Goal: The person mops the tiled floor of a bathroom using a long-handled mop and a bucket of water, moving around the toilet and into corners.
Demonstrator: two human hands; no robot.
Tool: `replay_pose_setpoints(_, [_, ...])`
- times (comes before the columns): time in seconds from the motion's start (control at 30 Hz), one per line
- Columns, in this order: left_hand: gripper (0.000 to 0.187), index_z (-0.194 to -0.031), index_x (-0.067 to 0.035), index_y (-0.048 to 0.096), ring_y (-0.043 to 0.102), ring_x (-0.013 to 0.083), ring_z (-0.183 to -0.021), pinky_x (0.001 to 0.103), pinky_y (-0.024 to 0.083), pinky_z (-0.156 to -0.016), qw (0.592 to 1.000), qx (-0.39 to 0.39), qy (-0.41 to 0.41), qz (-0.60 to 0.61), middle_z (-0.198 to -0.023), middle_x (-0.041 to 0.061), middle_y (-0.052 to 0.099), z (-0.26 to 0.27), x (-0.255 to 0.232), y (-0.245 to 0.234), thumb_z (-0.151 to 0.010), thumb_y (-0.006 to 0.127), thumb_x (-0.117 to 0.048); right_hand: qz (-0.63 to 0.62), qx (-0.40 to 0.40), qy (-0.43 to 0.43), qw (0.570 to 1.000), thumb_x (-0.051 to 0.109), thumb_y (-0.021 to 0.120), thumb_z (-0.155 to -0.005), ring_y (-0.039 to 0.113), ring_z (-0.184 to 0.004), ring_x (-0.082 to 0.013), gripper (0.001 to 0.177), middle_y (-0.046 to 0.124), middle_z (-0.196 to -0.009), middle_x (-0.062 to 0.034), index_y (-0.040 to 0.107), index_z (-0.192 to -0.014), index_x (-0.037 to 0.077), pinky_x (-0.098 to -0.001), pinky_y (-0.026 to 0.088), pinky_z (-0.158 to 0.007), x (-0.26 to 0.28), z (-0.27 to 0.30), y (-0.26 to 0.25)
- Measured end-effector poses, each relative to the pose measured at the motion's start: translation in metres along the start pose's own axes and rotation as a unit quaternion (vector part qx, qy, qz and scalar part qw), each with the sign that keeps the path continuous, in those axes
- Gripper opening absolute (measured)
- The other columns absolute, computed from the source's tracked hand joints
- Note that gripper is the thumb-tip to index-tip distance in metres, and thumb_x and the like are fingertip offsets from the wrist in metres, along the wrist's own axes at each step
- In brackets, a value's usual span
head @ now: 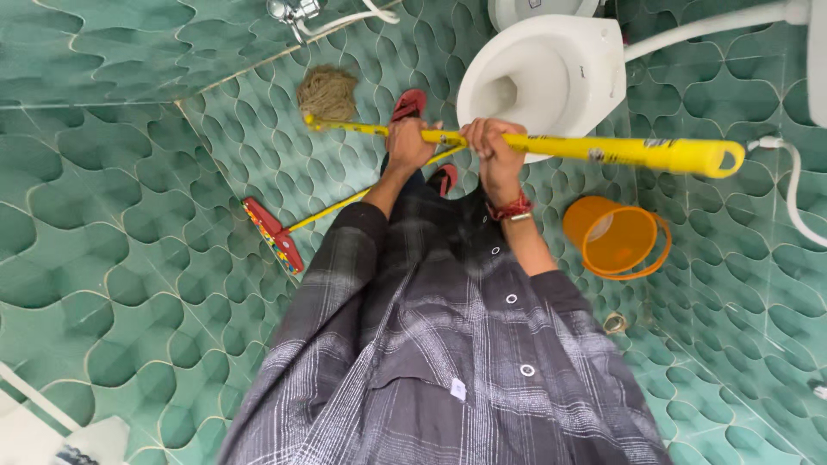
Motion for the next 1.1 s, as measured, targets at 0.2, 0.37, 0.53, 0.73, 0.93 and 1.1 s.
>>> replay_pose_setpoints(0.2, [0.024, -0.067, -0.010, 0.070, 0.066, 0.0333, -0.072, 0.048, 0.050, -0.075, 0.957, -0.212, 0.076, 0.183, -0.071, 0.011, 0.070, -0.049, -0.073, -0.028, -0.085, 0.073, -0.026, 0.033, -0.076, 0.016, 0.996, 0.014, 0.055, -0.100, 0.036, -0.064, -0.0201, 0.040, 0.034, -0.062, -0.0044, 0.036, -0.065, 0.008, -0.0397, 0.044, -0.080, 0.053, -0.076, -0.003])
replay_pose_setpoints(0.37, [0.041, -0.059, -0.006, 0.048, 0.057, 0.0344, -0.069, 0.048, 0.042, -0.070, 0.932, -0.180, 0.150, 0.275, -0.062, 0.011, 0.056, -0.086, -0.175, -0.030, -0.090, 0.071, -0.020, 0.089, -0.090, -0.049, 0.991, 0.010, 0.057, -0.102, 0.033, -0.059, -0.0163, 0.040, 0.032, -0.062, -0.0021, 0.035, -0.069, 0.007, -0.0330, 0.037, -0.070, 0.129, -0.086, 0.010])
replay_pose_setpoints(0.53, [0.044, -0.060, -0.005, 0.042, 0.052, 0.0342, -0.067, 0.048, 0.041, -0.071, 0.930, -0.130, 0.189, 0.286, -0.061, 0.011, 0.051, -0.115, -0.186, -0.025, -0.091, 0.071, -0.017, 0.238, -0.049, -0.079, 0.967, 0.019, 0.066, -0.102, 0.038, -0.066, -0.0190, 0.043, 0.039, -0.071, -0.0051, 0.041, -0.072, 0.003, -0.0363, 0.042, -0.089, 0.127, -0.078, 0.055])
replay_pose_setpoints(0.73, [0.042, -0.062, -0.005, 0.047, 0.055, 0.0355, -0.074, 0.047, 0.044, -0.076, 0.928, -0.061, 0.231, 0.285, -0.065, 0.012, 0.054, -0.132, -0.188, 0.001, -0.094, 0.068, -0.024, 0.417, 0.042, -0.075, 0.905, 0.028, 0.063, -0.107, 0.049, -0.074, -0.0234, 0.051, 0.044, -0.070, -0.0065, 0.041, -0.069, 0.002, -0.0454, 0.045, -0.105, 0.102, -0.068, 0.078])
replay_pose_setpoints(0.93, [0.036, -0.063, -0.008, 0.062, 0.063, 0.0357, -0.082, 0.046, 0.045, -0.089, 0.943, 0.028, 0.285, 0.173, -0.069, 0.013, 0.065, -0.114, -0.213, 0.020, -0.090, 0.070, -0.031, 0.309, -0.090, -0.129, 0.938, 0.025, 0.067, -0.102, 0.042, -0.068, -0.0225, 0.048, 0.042, -0.067, -0.0051, 0.040, -0.069, 0.004, -0.0383, 0.044, -0.086, 0.120, -0.049, 0.019])
replay_pose_setpoints(1.1, [0.030, -0.069, -0.008, 0.070, 0.069, 0.0364, -0.081, 0.049, 0.044, -0.094, 0.969, 0.117, 0.201, 0.082, -0.075, 0.018, 0.071, -0.083, -0.194, 0.048, -0.087, 0.072, -0.033, 0.149, -0.103, -0.139, 0.974, 0.021, 0.066, -0.093, 0.029, -0.058, -0.0192, 0.046, 0.031, -0.058, -0.0013, 0.031, -0.065, 0.010, -0.0389, 0.038, -0.074, 0.135, -0.035, -0.030])
Point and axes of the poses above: each hand's wrist, its own z-axis away from the middle knuckle, its own y-axis out of the palm, x = y × z, the point moved 9 cm from there along -z, towards the middle knuckle
